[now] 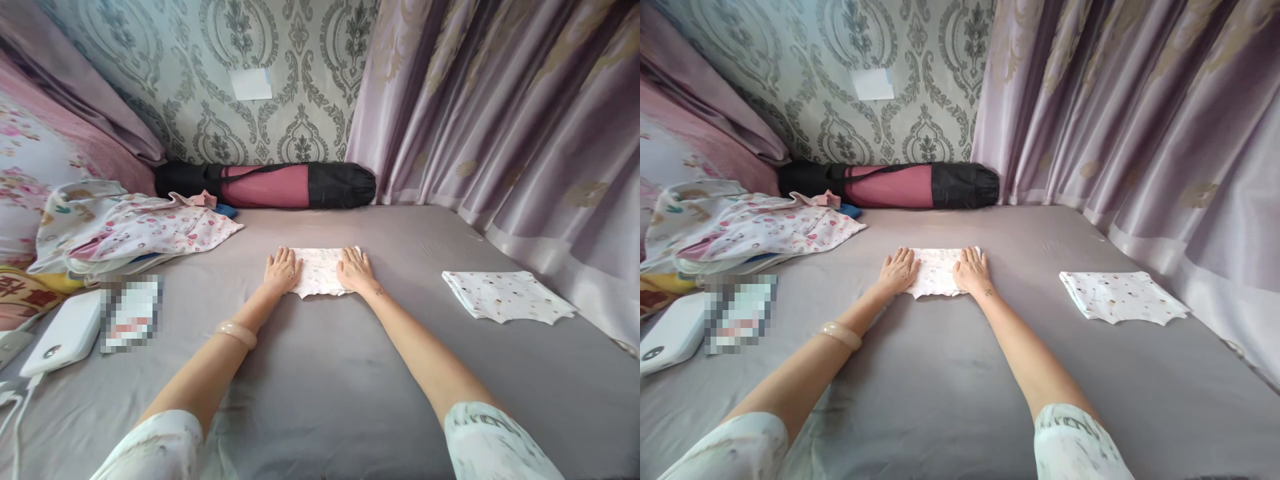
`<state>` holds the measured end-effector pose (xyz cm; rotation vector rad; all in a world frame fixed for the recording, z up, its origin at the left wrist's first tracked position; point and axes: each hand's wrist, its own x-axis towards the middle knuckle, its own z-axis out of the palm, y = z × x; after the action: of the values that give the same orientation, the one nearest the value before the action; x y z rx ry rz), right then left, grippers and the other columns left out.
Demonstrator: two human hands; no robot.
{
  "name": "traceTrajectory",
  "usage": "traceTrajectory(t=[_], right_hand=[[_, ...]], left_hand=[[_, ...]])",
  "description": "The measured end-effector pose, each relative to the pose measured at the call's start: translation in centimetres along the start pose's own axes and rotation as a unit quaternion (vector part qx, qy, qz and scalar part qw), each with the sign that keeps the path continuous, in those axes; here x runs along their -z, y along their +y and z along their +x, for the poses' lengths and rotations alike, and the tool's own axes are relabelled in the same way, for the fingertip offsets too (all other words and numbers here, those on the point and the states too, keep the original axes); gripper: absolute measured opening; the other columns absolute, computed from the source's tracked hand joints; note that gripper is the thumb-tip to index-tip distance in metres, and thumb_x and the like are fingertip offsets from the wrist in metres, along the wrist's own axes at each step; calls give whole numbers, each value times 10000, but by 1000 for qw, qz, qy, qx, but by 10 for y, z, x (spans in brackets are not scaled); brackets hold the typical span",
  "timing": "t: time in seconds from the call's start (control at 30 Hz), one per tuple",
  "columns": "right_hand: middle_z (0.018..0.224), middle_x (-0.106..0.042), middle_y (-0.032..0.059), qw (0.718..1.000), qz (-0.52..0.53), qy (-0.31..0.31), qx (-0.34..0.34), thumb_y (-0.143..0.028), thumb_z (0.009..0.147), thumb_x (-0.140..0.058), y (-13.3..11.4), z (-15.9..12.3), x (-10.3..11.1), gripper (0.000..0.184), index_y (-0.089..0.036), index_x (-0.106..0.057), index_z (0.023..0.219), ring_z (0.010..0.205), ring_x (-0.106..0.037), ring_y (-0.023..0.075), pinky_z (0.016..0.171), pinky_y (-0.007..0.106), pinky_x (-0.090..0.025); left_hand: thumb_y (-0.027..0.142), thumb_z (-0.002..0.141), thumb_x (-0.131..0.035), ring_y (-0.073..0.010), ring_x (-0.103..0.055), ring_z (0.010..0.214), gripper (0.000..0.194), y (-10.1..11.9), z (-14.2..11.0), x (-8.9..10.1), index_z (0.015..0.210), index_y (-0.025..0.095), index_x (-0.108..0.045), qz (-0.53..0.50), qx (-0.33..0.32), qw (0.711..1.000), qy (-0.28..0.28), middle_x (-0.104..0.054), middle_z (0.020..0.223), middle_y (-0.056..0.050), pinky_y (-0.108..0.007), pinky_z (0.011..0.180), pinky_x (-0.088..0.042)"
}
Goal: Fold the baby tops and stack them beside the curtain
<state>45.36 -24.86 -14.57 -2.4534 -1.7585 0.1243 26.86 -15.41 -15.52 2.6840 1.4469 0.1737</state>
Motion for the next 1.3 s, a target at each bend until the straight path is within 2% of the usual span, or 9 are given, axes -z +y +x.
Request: traceTrajectory(t=[0.1, 0.23, 0.4, 0.5, 0.67, 0.8, 0.9, 1.1, 1.3], right_hand=[[1571, -260, 129, 1000, 9, -12, -3, -307, 958, -185, 5, 0, 4, 603, -43, -312, 1485, 1455, -187, 249, 1182, 486, -116], [1592, -193, 114, 1000, 5, 9, 6, -309, 962, -163, 18, -2, 13, 613, -39, -265, 1503, 1471, -123, 234, 1186, 499, -67], [1600, -163, 99, 999, 10, -39, 7, -335, 970, -148, 33, -4, 8, 616, -60, -238, 1515, 1472, -125, 223, 1186, 497, -79], [1600, -162, 106, 999, 12, -39, 3, -339, 969, -149, 35, -4, 3, 621, -55, -236, 1514, 1470, -134, 230, 1185, 502, -85], [1599, -161, 108, 999, 4, -48, 4, -336, 967, -155, 31, -3, 10, 620, -55, -243, 1512, 1472, -122, 228, 1185, 511, -59], [1595, -180, 106, 1000, 1, -7, 22, -329, 967, -159, 19, -3, 16, 614, -54, -266, 1505, 1473, -116, 223, 1185, 510, -37], [1583, -227, 115, 1000, 3, -4, 29, -325, 967, -173, 11, -3, 10, 604, -57, -289, 1496, 1463, -164, 233, 1185, 505, -64], [1573, -263, 119, 1000, -1, -7, 24, -324, 967, -191, 12, -2, -3, 590, -75, -304, 1490, 1456, -188, 247, 1183, 508, -88], [1572, -255, 134, 1000, 1, -2, 29, -322, 974, -179, 2, -1, 12, 589, -55, -318, 1480, 1456, -183, 255, 1179, 515, -75]], left_hand=[[414, 989, -156, -275, -234, 1451, 594, -4, -1, 5, 1448, 99, -364, 3, 1, 1000, -10, -327, 1543, -145, -532, 1155, -210], [413, 990, -162, -254, -192, 1466, 601, -15, -3, 11, 1477, 97, -317, 10, -11, 1000, 11, -287, 1562, -130, -525, 1179, -140], [435, 992, -151, -229, -203, 1464, 587, -32, -5, 3, 1488, 160, -301, -7, -48, 998, -34, -259, 1576, -101, -510, 1169, -179], [442, 993, -143, -226, -198, 1466, 590, -35, -4, -2, 1492, 164, -291, -6, -50, 998, -38, -245, 1581, -104, -516, 1166, -181], [429, 991, -168, -245, -217, 1460, 568, -29, -5, 7, 1479, 183, -322, 11, -47, 998, -29, -288, 1566, -112, -539, 1157, -188], [420, 993, -173, -239, -198, 1465, 575, -15, -4, 15, 1476, 151, -328, 19, -48, 999, 1, -298, 1561, -116, -493, 1184, -138], [429, 996, -159, -238, -218, 1459, 580, -9, -4, 10, 1471, 146, -335, 18, -61, 998, -12, -317, 1555, -111, -462, 1182, -166], [435, 997, -163, -252, -213, 1459, 576, -13, -4, 2, 1470, 150, -327, 16, -67, 997, -24, -315, 1553, -123, -497, 1168, -183], [430, 998, -168, -259, -208, 1461, 573, 1, -2, 14, 1464, 140, -334, 8, -51, 998, -24, -304, 1557, -128, -519, 1173, -154]])
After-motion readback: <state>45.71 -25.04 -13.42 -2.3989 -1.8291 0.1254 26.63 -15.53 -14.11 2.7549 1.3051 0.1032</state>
